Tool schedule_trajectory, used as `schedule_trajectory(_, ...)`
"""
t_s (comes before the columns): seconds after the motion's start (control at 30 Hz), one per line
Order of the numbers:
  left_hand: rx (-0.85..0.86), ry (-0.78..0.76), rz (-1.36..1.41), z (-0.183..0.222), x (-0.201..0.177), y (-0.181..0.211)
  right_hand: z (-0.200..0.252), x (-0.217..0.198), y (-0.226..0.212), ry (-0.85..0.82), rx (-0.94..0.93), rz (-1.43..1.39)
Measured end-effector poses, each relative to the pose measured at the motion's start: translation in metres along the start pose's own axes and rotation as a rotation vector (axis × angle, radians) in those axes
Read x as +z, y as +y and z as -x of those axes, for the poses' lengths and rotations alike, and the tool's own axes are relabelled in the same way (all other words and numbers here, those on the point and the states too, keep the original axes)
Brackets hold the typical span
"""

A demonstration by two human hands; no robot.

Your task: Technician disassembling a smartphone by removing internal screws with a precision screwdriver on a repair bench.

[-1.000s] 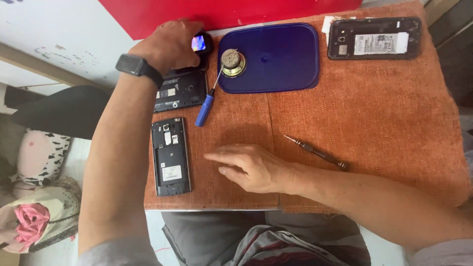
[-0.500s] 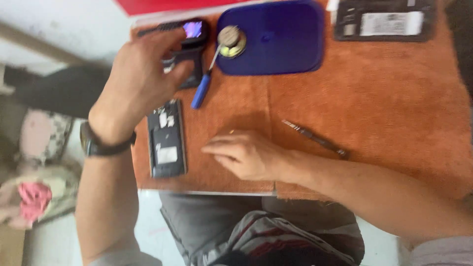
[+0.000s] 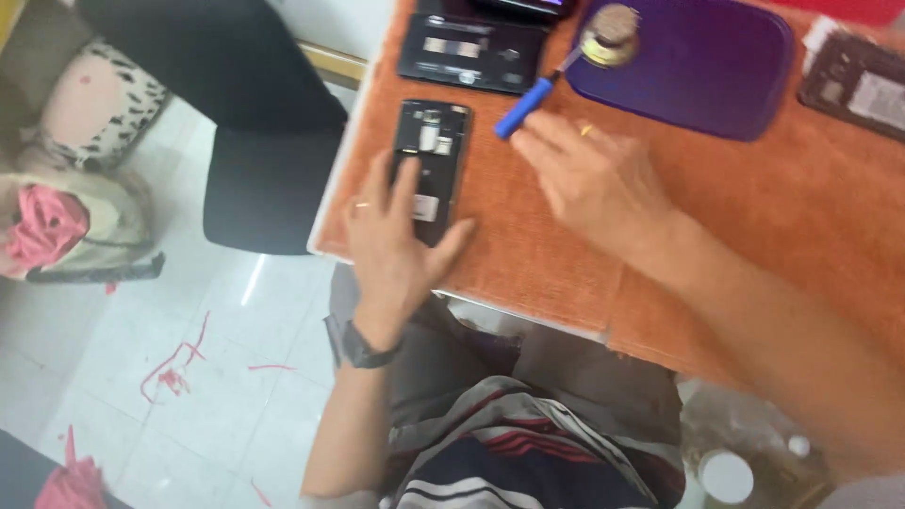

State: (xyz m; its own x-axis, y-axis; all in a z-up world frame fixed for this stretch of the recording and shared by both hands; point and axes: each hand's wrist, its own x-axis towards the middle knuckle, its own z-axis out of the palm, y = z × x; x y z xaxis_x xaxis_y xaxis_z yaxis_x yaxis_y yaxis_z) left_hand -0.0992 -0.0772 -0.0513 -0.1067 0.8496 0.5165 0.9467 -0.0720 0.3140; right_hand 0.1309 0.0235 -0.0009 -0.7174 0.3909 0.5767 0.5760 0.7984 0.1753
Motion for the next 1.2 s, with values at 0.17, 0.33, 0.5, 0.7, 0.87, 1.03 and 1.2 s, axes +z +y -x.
schedule_trajectory(0.17,-0.021,0.01,0.054,-0.002,-0.005,-0.003,-0.023,0.048,0.012,-0.327,-0.042,0.252)
schedule_trajectory(0.33,0.006,-0.025,0.096,-0.003,-0.002,-0.005,-0.025,0.066,0.024,-0.296,-0.152,0.35)
schedule_trajectory(0.5,-0.018,0.004,0.057,-0.007,-0.003,0.0,-0.015,0.056,0.022,-0.217,-0.197,0.396)
schedule_trajectory(0.7,-0.053,-0.001,-0.007,-0.001,-0.002,0.017,-0.006,0.038,0.015,-0.221,-0.013,-0.137)
schedule_trajectory(0.87,-0.095,-0.112,-0.002,0.02,-0.021,0.045,0.045,-0.028,0.029,-0.109,0.04,-0.044)
schedule_trajectory(1.03,-0.062,-0.191,-0.015,0.05,-0.024,0.077,0.114,-0.081,0.025,-0.341,0.567,-0.193)
schedule_trajectory(1.2,0.124,-0.133,0.102,0.051,0.002,0.122,0.153,-0.07,0.012,-0.176,0.468,-0.187)
